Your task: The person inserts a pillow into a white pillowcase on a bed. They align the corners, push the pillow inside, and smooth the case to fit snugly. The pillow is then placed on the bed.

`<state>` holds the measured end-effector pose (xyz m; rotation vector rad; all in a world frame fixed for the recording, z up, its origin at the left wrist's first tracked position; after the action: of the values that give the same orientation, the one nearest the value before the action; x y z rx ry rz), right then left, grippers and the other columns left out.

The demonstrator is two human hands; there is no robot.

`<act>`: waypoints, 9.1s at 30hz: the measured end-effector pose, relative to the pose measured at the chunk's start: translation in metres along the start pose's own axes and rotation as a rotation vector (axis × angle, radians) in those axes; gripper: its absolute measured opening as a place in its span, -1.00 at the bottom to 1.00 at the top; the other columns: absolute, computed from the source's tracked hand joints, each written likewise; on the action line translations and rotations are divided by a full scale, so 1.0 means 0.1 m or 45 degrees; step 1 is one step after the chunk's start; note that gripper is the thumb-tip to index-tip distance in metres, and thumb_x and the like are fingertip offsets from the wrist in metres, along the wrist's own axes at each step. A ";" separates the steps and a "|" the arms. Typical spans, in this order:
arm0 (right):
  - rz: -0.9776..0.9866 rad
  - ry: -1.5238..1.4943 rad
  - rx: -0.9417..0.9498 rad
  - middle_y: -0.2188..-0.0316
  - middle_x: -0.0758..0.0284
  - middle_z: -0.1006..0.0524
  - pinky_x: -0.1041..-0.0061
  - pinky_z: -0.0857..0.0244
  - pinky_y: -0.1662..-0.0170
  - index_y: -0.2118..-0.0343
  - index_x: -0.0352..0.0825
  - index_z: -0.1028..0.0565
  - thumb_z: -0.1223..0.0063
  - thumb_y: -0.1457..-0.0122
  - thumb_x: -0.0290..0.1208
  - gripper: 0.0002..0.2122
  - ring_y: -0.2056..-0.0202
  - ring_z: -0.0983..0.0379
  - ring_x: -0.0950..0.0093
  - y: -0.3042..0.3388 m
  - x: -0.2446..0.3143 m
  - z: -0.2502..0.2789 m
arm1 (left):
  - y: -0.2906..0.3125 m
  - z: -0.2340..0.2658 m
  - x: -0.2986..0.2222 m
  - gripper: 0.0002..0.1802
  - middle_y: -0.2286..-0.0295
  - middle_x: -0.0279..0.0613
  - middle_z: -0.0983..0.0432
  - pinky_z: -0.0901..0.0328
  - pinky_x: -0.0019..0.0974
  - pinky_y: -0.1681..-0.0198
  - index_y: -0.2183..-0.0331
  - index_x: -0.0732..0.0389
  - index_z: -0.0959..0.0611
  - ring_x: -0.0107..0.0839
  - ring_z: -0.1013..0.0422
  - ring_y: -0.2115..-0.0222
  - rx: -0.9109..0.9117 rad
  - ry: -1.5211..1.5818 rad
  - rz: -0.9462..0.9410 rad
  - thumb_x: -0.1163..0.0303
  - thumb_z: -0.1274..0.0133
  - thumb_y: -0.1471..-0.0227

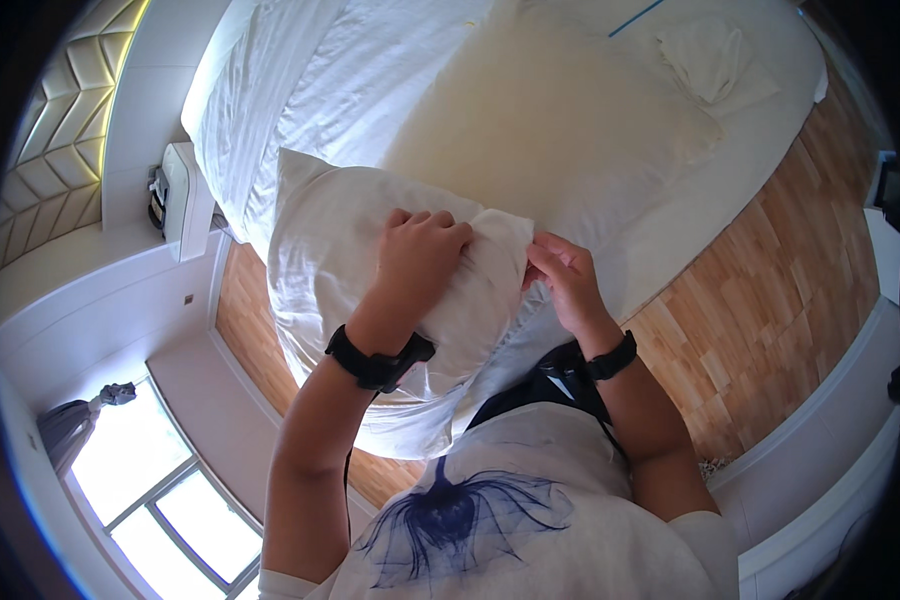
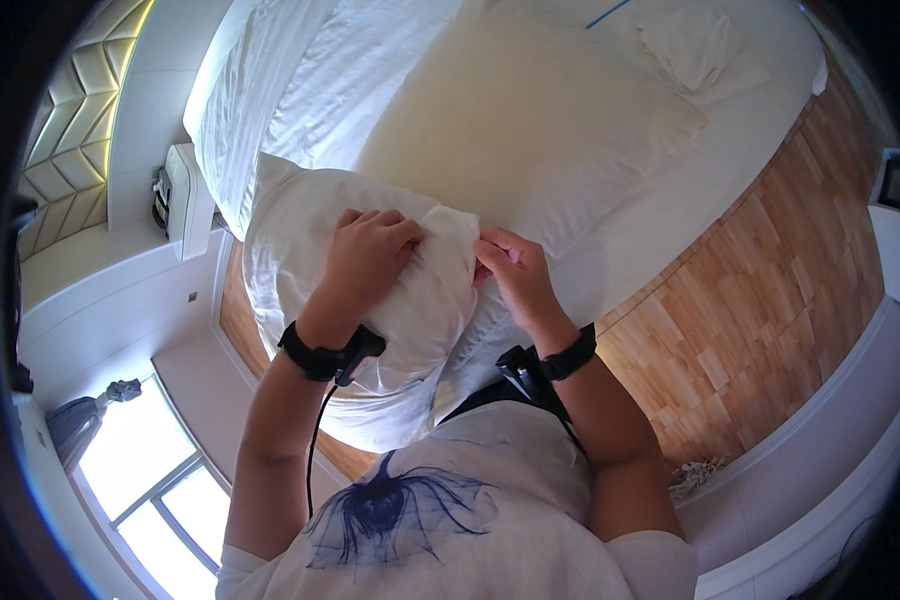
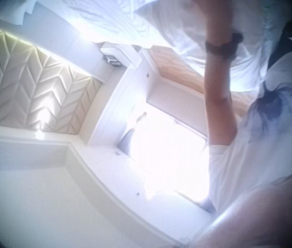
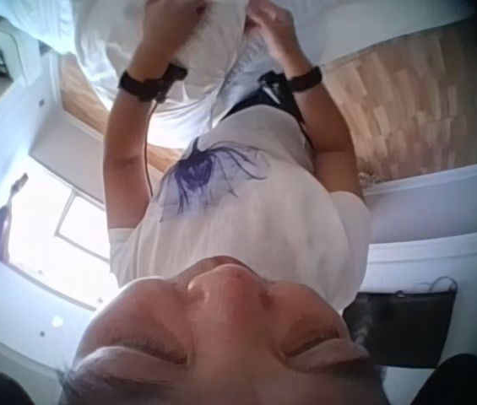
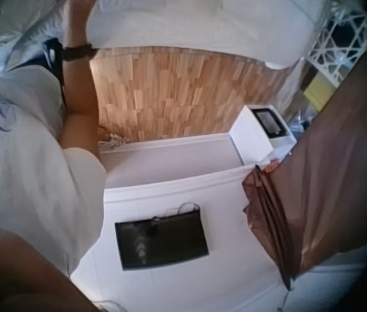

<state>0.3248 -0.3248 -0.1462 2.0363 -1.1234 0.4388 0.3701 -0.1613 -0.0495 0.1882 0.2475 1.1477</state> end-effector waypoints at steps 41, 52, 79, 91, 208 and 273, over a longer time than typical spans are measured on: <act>-0.170 -0.336 -0.037 0.25 0.34 -0.58 0.56 -0.35 0.29 0.07 -0.41 -0.50 -0.03 -0.21 -0.53 -0.77 0.33 -0.48 0.58 0.09 -0.22 0.37 | 0.46 0.44 -0.12 -0.82 0.34 -0.26 -0.50 -0.26 -0.12 0.00 0.40 0.11 -0.62 -0.26 -0.43 0.23 -0.258 0.044 -0.038 0.35 -0.23 0.14; -0.044 0.151 0.008 0.21 0.37 -0.59 0.59 -0.36 0.23 0.04 -0.39 -0.51 -0.13 -0.24 -0.25 -0.66 0.26 -0.48 0.60 0.11 0.10 0.24 | 0.99 0.26 -0.79 -0.58 0.18 -0.25 -0.43 -0.20 -0.03 -0.11 0.22 0.15 -0.61 -0.30 -0.36 0.08 -0.154 0.092 -0.234 0.34 -0.22 0.25; -0.078 0.440 -0.047 0.32 0.38 -0.57 0.58 -0.39 0.20 0.11 -0.44 -0.51 -0.24 -0.02 -0.51 -0.66 0.31 -0.47 0.63 0.08 0.29 -0.25 | 1.71 0.75 -0.56 -0.80 0.49 -0.25 -0.42 -0.37 -0.39 0.40 0.48 0.22 -0.60 -0.38 -0.40 0.47 -0.223 0.124 -0.399 0.54 -0.19 0.33; 0.899 1.074 0.271 0.24 0.25 -0.48 0.42 -0.32 0.15 0.15 -0.32 -0.50 -0.25 -0.10 -0.41 -0.73 0.21 -0.44 0.38 0.28 0.50 -0.57 | 1.85 0.41 -0.27 -0.84 0.43 -0.24 -0.48 -0.37 -0.25 0.28 0.41 0.18 -0.60 -0.26 -0.44 0.37 0.152 0.105 0.009 0.44 -0.14 0.18; 1.038 2.077 0.980 0.41 0.31 -0.53 0.31 -0.19 0.12 0.25 -0.34 -0.56 -0.23 0.04 -0.52 -0.77 0.33 -0.43 0.32 0.95 -0.33 -1.34 | 2.37 -0.01 0.15 -0.85 0.47 -0.31 -0.34 -0.25 -0.30 0.34 0.46 0.13 -0.55 -0.36 -0.33 0.42 -0.928 0.216 0.421 0.40 -0.16 0.20; 0.788 1.897 1.403 -0.09 0.01 -0.42 0.22 -0.29 -0.14 -0.10 -0.43 -0.40 -0.16 -0.08 -0.55 -0.53 -0.07 -0.40 0.07 0.86 -0.39 -2.54 | 3.13 -0.53 1.38 -0.78 0.27 -0.33 -0.48 -0.37 -0.44 0.14 0.24 0.25 -0.56 -0.54 -0.43 0.23 -1.400 1.690 0.960 0.49 -0.25 -0.05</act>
<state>0.2467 -0.1397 0.0356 1.1981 -0.4092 2.7171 0.1340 0.0913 -0.0282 -1.6272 0.6862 1.8486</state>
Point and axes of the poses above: each hand's wrist, its own y-axis away from the middle knuckle, its own z-axis out of the back of the hand, x = y × z, the point moved 5 cm from there along -y, towards the middle knuckle
